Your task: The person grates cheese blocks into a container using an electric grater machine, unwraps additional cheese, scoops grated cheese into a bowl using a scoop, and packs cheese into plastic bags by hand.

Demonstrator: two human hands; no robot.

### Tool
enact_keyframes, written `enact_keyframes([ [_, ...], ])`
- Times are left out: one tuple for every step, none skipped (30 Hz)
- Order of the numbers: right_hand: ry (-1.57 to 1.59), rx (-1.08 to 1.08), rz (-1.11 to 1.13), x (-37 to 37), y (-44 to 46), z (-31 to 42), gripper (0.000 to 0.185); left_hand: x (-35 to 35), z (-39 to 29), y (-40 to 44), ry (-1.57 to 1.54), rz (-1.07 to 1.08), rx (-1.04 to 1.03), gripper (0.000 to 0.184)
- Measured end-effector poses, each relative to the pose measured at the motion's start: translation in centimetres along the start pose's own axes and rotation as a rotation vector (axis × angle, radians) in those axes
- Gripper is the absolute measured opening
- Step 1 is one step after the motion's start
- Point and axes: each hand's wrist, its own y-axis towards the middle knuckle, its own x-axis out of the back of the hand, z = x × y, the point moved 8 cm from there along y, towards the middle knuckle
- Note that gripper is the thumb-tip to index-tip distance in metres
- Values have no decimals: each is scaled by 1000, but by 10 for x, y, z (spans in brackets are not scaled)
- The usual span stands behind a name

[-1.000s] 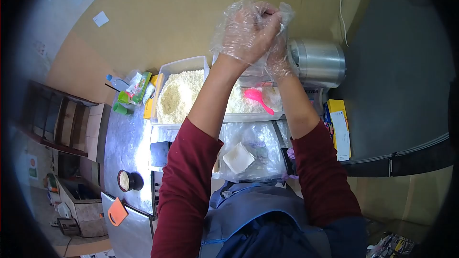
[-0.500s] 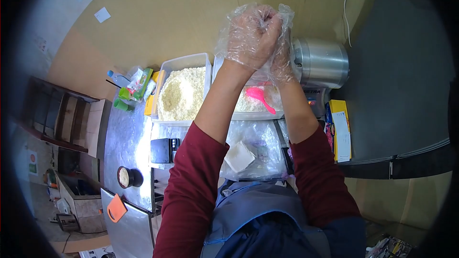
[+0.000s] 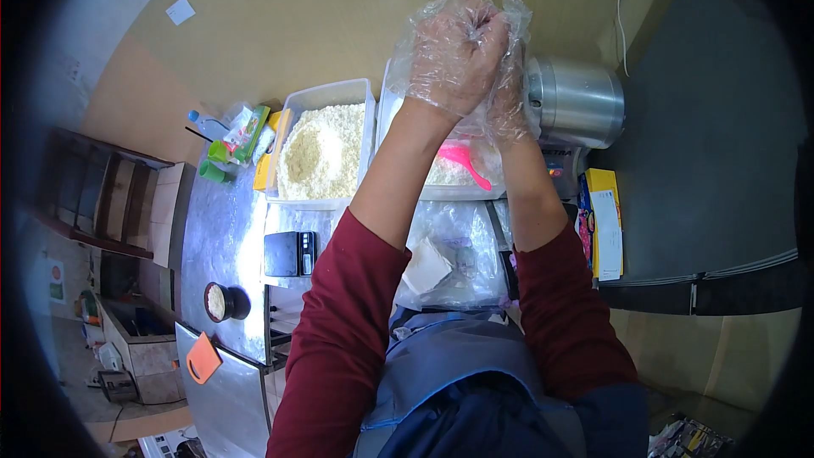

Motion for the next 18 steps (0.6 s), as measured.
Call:
enact_keyframes([
  [116,-63,74,-6,0,8,35,0,1,0,1,0,5,27],
  [116,-70,75,-5,1,11,35,0,1,-1,2,-6,-4,27],
  [48,-39,101,-6,1,14,39,0,0,-2,2,-11,-10,27],
  [-20,-9,128,-7,-1,15,42,0,1,-4,4,-10,1,27],
  [-21,-18,129,-7,-3,13,42,0,0,-5,2,-29,-10,27],
  [-14,-35,114,-6,-3,8,42,2,-1,-5,-1,-49,-24,27],
  [-10,-44,105,-7,-2,0,42,2,0,-6,0,-47,-19,27],
  [-6,-54,97,-9,-1,-6,42,1,0,-6,3,-38,-19,28],
  [104,-50,47,-12,1,-15,41,0,-1,-6,5,-29,-21,28],
  [158,-49,20,-9,1,-22,40,0,-1,-7,3,-25,-18,28],
  [211,-46,-7,-5,1,-28,39,0,-1,-7,6,-23,-19,28],
  [115,-40,42,-5,1,-25,38,0,0,-7,10,-21,-21,28],
  [66,-39,67,-6,0,-24,37,0,0,-8,9,-19,-20,28],
  [18,-36,92,-8,0,-22,36,-1,1,-8,11,-10,-19,27],
  [77,-35,85,-7,-1,-24,34,-1,1,-8,14,-1,-18,27],
  [135,-36,77,-6,-2,-26,31,-2,2,-8,13,1,-14,27],
  [134,-40,76,-3,-2,-27,31,-2,2,-9,9,-6,-15,27],
  [-66,112,108,-3,-1,-13,28,-2,2,-10,4,-12,-15,26],
])
